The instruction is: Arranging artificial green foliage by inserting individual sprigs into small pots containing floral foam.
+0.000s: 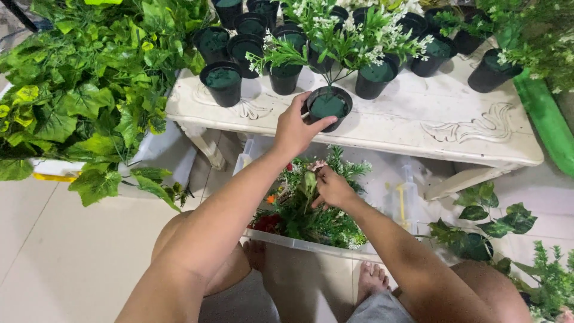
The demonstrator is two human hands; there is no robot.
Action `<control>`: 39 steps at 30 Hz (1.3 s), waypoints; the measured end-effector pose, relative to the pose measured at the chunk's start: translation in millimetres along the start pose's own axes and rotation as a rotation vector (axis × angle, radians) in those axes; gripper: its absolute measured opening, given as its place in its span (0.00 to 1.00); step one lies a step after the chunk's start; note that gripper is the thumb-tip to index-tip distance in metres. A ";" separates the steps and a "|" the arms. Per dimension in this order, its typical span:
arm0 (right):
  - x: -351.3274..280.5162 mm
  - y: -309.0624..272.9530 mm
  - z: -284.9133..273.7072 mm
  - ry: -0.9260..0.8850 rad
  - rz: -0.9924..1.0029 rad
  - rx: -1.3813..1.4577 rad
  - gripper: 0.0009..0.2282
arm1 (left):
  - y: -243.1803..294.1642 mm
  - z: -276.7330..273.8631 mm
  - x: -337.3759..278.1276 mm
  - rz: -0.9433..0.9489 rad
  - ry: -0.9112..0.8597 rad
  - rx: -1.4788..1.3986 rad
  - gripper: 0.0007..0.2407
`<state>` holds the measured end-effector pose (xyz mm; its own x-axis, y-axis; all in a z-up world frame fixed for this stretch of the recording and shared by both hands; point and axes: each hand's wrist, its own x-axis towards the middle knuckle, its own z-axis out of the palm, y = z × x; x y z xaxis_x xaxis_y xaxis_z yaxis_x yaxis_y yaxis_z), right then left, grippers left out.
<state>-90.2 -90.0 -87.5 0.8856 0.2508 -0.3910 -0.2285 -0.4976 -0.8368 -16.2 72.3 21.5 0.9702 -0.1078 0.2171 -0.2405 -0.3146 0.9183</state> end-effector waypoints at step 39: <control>0.9 -41.7 -94.0 0.598 -0.482 -0.126 0.05 | -1.9 3.3 7.8 -0.076 0.025 0.084 0.38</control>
<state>-41.9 -147.1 -17.0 0.9514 -0.0092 0.3077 0.2529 -0.5467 -0.7982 -8.3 69.0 20.3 0.9860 -0.0575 0.1566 -0.1665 -0.3992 0.9016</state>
